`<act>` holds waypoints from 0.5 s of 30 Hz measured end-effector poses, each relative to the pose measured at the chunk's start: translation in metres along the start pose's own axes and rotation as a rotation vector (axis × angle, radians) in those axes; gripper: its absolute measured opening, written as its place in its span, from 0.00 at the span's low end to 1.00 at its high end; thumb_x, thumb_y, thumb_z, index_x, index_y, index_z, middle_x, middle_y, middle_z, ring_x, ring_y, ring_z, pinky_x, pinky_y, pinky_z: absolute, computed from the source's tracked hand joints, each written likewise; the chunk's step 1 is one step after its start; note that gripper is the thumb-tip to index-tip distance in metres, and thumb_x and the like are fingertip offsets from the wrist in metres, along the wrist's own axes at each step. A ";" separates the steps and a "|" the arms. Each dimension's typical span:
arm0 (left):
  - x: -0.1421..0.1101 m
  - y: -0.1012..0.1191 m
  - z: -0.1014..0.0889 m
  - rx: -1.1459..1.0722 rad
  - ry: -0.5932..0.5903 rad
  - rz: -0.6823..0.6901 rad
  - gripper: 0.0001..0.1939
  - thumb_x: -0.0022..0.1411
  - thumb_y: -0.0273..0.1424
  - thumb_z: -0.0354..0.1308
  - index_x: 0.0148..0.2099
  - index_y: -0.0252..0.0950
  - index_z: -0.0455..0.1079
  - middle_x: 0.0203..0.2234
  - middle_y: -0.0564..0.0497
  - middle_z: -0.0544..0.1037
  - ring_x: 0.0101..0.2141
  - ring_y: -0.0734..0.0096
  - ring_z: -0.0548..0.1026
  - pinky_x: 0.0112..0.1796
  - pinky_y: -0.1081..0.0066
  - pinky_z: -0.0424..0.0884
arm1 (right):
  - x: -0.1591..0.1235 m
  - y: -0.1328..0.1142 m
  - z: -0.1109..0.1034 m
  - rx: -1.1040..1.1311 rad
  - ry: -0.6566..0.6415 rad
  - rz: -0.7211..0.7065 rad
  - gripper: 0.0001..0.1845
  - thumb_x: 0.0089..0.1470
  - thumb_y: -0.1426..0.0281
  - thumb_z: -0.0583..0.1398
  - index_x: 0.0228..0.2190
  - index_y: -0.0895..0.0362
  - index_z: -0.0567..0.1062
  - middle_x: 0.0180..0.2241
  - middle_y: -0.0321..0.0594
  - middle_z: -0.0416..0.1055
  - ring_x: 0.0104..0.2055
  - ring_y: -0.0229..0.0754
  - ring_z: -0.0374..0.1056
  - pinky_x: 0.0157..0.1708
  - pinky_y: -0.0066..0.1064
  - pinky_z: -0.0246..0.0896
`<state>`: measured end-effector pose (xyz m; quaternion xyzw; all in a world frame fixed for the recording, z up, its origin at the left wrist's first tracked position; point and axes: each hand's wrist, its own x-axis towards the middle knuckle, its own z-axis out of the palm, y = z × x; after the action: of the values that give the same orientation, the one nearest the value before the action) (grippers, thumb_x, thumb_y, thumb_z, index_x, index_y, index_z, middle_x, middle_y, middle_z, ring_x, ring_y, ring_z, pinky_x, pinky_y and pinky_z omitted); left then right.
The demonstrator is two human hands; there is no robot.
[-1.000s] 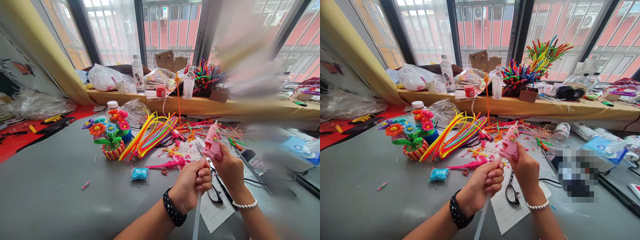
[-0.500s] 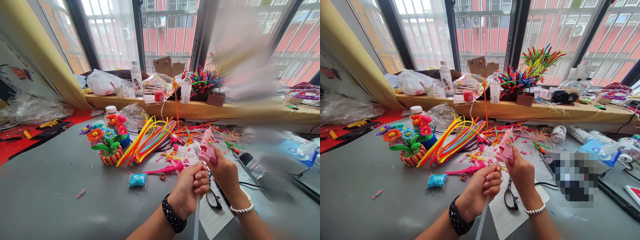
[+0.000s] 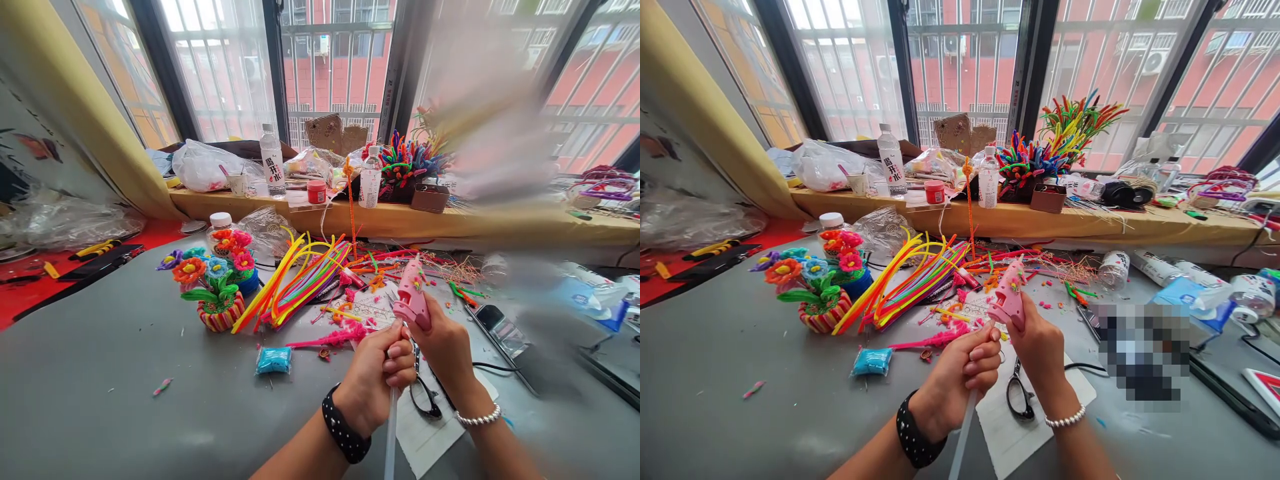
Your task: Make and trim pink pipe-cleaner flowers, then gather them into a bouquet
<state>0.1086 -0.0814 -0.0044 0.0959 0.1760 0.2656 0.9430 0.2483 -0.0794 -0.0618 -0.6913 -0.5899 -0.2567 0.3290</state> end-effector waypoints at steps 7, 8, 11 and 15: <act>0.001 0.001 -0.002 -0.024 0.001 -0.004 0.11 0.61 0.27 0.42 0.27 0.29 0.58 0.12 0.61 0.50 0.10 0.91 0.47 0.11 0.86 0.41 | 0.000 -0.003 -0.002 0.010 -0.017 -0.009 0.21 0.50 0.65 0.48 0.40 0.66 0.70 0.17 0.42 0.72 0.14 0.41 0.64 0.15 0.27 0.50; 0.001 0.001 -0.002 -0.027 -0.002 -0.004 0.12 0.61 0.27 0.41 0.27 0.29 0.58 0.12 0.61 0.50 0.10 0.91 0.47 0.11 0.86 0.41 | 0.000 -0.003 -0.002 0.012 -0.022 -0.008 0.21 0.50 0.66 0.48 0.40 0.66 0.70 0.17 0.43 0.72 0.14 0.42 0.65 0.16 0.27 0.51; 0.001 0.002 -0.002 -0.031 -0.008 -0.020 0.12 0.61 0.28 0.42 0.27 0.28 0.58 0.12 0.61 0.50 0.10 0.91 0.48 0.11 0.86 0.42 | 0.000 -0.003 -0.002 0.012 -0.027 0.005 0.21 0.50 0.66 0.48 0.40 0.66 0.70 0.17 0.43 0.72 0.14 0.42 0.64 0.16 0.27 0.51; 0.001 0.003 -0.001 -0.039 -0.025 -0.025 0.12 0.61 0.28 0.43 0.27 0.28 0.59 0.12 0.61 0.50 0.10 0.91 0.48 0.11 0.86 0.42 | 0.000 -0.005 -0.002 0.017 -0.032 0.034 0.22 0.49 0.65 0.48 0.40 0.66 0.70 0.16 0.43 0.71 0.13 0.42 0.64 0.15 0.27 0.50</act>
<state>0.1077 -0.0781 -0.0053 0.0787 0.1602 0.2558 0.9501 0.2438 -0.0811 -0.0598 -0.7024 -0.5854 -0.2348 0.3298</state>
